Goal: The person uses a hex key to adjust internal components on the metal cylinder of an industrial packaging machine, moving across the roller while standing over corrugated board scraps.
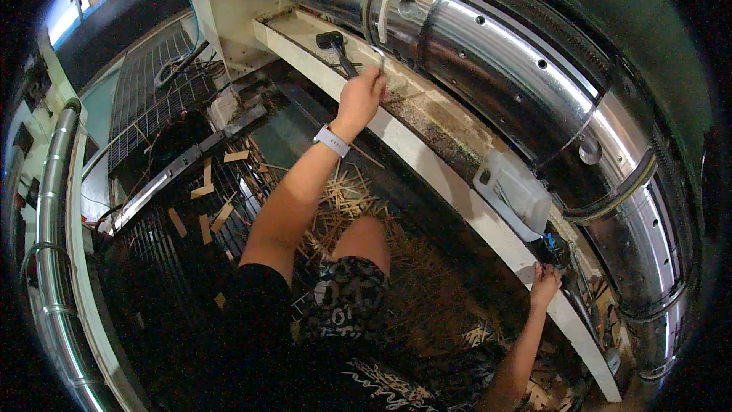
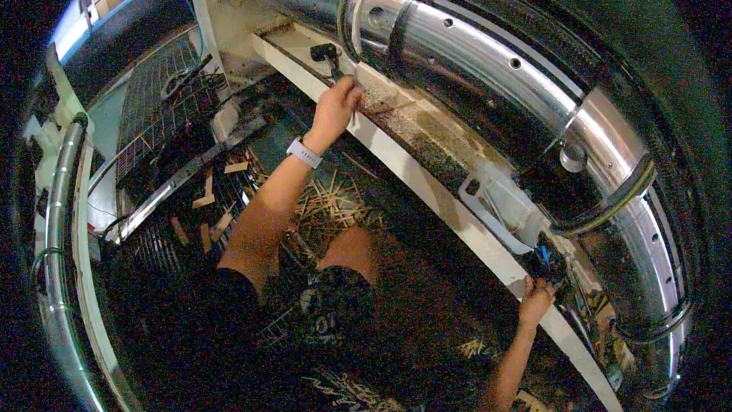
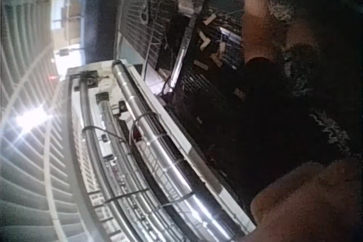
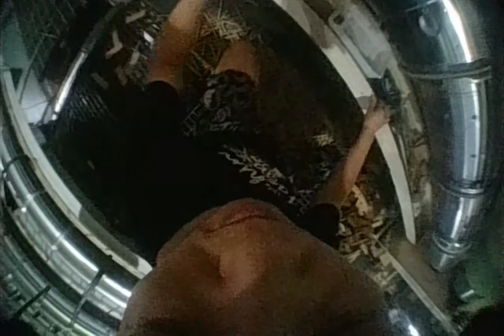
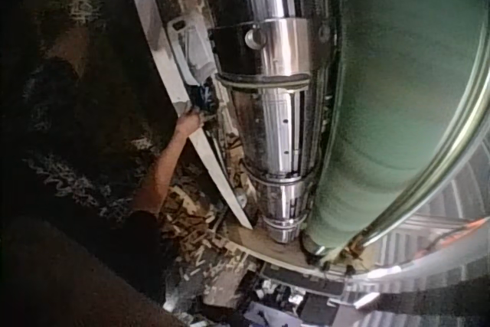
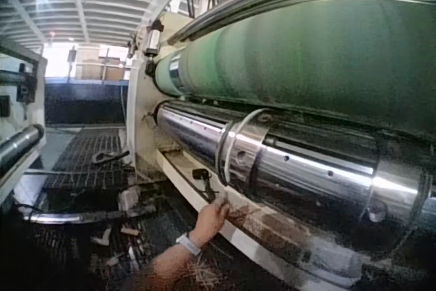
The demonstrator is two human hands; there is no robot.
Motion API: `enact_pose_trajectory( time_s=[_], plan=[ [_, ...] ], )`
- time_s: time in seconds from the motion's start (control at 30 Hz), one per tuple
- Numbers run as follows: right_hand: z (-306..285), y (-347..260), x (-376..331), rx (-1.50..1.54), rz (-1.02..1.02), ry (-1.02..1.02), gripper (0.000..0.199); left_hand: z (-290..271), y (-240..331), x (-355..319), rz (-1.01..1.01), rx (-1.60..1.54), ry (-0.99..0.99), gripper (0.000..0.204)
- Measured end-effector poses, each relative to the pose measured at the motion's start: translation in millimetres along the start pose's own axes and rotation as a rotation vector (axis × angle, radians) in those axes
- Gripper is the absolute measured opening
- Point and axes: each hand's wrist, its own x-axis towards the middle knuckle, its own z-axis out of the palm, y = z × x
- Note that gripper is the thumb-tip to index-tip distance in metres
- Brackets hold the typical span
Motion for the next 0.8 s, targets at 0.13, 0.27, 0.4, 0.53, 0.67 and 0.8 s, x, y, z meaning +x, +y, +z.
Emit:
enact_pose_trajectory(
  time_s=[0.13,0.27,0.4,0.53,0.67,0.8],
  plan=[
    [10,7,2,-0.028,-0.001,0.029,0.036,9,-36,-11,0.138,0.296,-0.250,0.007],
    [4,2,0,0.013,-0.069,0.089,0.037,16,-31,3,0.222,0.355,-0.149,0.009],
    [8,10,0,0.001,-0.021,0.036,0.036,12,-29,14,0.209,0.391,-0.134,0.010],
    [6,5,1,0.003,-0.015,0.021,0.035,10,-32,20,0.230,0.395,-0.147,0.011],
    [6,4,1,0.007,-0.036,0.039,0.035,6,-34,31,0.275,0.450,-0.193,0.014],
    [0,4,2,-0.018,0.021,-0.037,0.038,-7,-30,40,0.357,0.457,-0.276,0.019]
  ],
)
